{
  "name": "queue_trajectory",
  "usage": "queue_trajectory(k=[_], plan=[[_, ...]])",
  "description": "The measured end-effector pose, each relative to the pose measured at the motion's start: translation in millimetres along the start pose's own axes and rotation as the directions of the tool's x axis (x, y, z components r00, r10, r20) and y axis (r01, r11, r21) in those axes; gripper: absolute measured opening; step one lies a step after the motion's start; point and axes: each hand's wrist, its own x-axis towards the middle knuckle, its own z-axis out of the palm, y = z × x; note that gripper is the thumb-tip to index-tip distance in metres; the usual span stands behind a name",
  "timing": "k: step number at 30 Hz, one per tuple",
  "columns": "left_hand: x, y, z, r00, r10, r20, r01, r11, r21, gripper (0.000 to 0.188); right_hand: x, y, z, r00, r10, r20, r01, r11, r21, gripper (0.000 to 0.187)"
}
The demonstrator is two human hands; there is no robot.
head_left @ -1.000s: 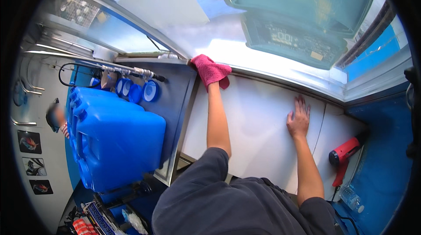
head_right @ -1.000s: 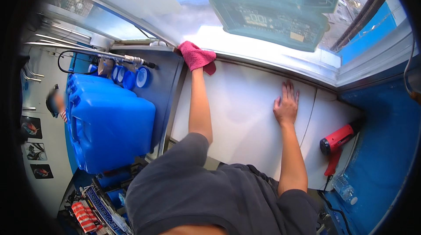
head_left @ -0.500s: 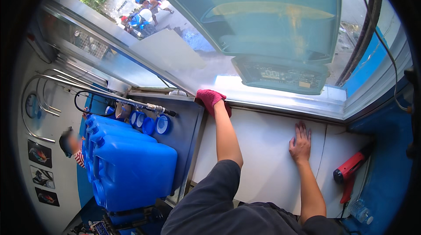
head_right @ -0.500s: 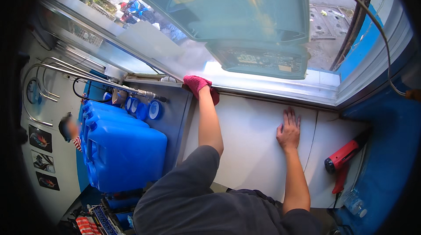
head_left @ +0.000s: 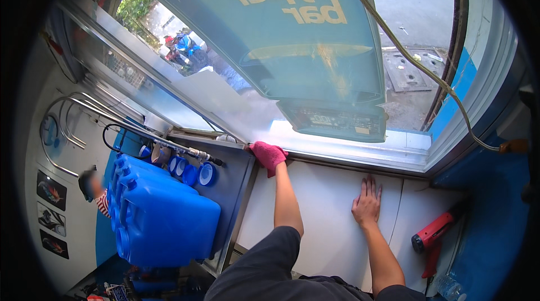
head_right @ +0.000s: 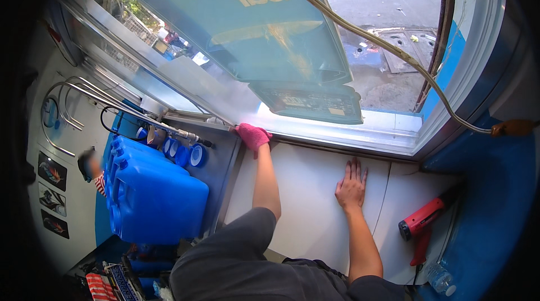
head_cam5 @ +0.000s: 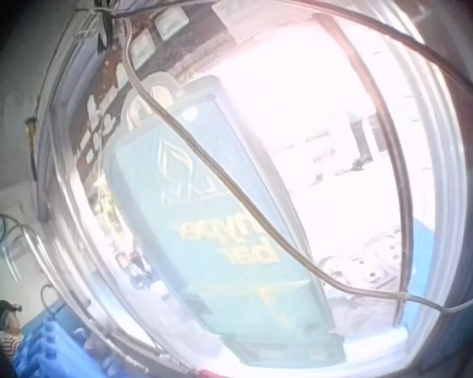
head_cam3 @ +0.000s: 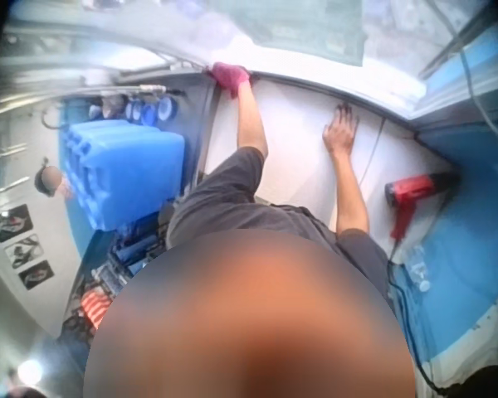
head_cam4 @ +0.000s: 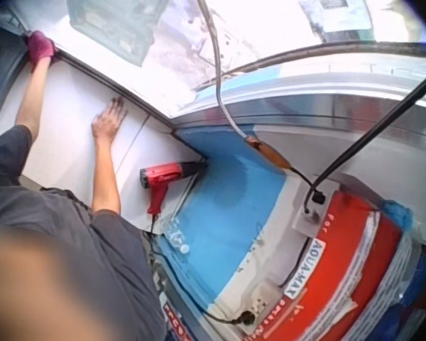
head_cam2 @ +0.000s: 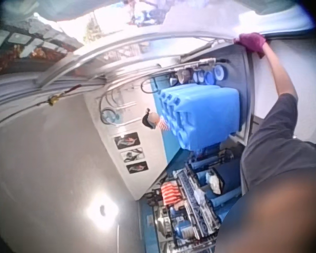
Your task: The person wipes a white countertop and the interior glass window with a red cloth. They repeatedly wipe the same areas, occasionally folding the cloth, and briefly handle a red heat gun without using it.
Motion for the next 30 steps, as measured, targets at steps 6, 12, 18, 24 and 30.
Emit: queue_trajectory(k=[6, 12, 18, 24, 30], plan=[[4.6, -13.9, -15.5, 0.953, 0.304, 0.016, -0.262, 0.847, -0.463, 0.023, -0.7, 3.7, 2.3, 1.0, -0.003, 0.011, 0.003, 1.0, 0.014, 0.065], [38.5, -19.1, -11.6, 0.739, 0.519, 0.43, -0.632, 0.312, 0.71, 0.051, -1.7, 3.8, 3.9, 1.0, -0.002, 0.008, 0.002, 1.0, -0.007, 0.066], [-11.4, 8.7, -27.3, 0.894, 0.109, 0.435, -0.396, 0.649, 0.65, 0.068, -1.3, 1.3, 3.1, 1.0, 0.0, 0.026, 0.0, 1.0, -0.01, 0.067], [-162.8, 11.3, -50.2, 0.836, 0.426, 0.345, -0.437, 0.898, -0.048, 0.07, 1.1, -1.3, 0.3, 0.994, 0.042, 0.104, -0.04, 0.999, -0.017, 0.07], [-295.2, 29.8, -88.9, 0.166, 0.894, 0.417, -0.495, 0.441, -0.749, 0.069, -10.5, 20.8, 18.7, 0.987, -0.154, -0.053, 0.161, 0.97, 0.183, 0.071]])
